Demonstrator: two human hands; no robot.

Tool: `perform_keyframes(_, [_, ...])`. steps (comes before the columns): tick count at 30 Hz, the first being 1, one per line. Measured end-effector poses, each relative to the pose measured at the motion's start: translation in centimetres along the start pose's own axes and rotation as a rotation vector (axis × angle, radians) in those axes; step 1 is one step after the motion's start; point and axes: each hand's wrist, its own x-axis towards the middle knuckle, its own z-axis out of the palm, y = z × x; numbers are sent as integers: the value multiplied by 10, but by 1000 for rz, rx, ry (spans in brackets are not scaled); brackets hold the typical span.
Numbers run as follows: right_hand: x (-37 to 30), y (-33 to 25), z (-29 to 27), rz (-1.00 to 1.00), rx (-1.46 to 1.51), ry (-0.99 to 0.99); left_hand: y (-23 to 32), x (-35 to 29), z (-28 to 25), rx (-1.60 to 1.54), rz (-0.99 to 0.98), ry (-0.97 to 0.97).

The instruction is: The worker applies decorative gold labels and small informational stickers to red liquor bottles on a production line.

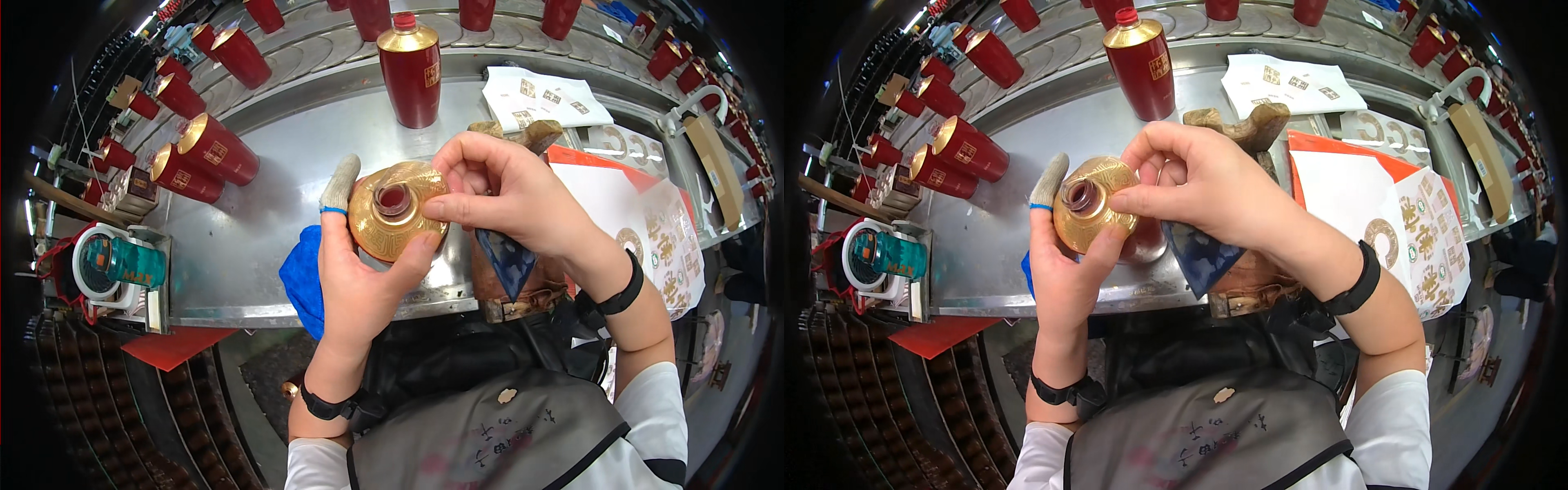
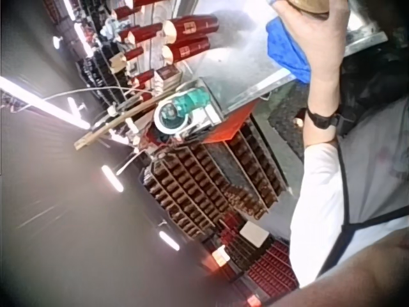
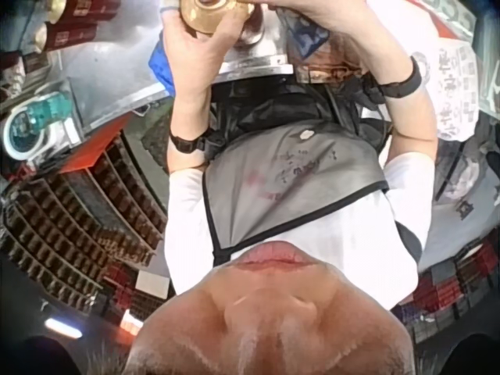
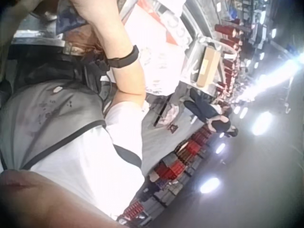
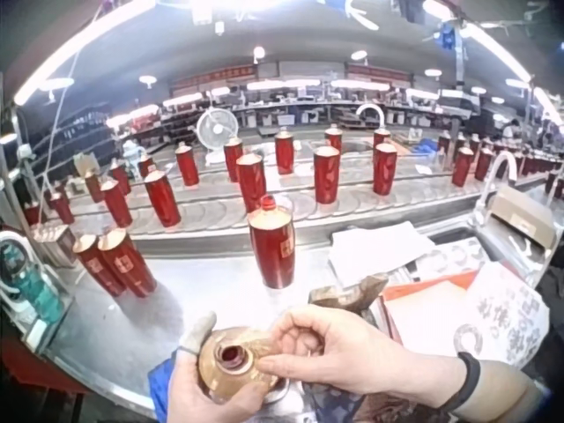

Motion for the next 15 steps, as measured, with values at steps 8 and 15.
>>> perform_keyframes(8, [14,-9,-6,149,72,-46,-2,1,-16,663,172,-42])
perform_keyframes(15, [10,1,-7,107,28,-106,-3,14,-35,377,178,-140])
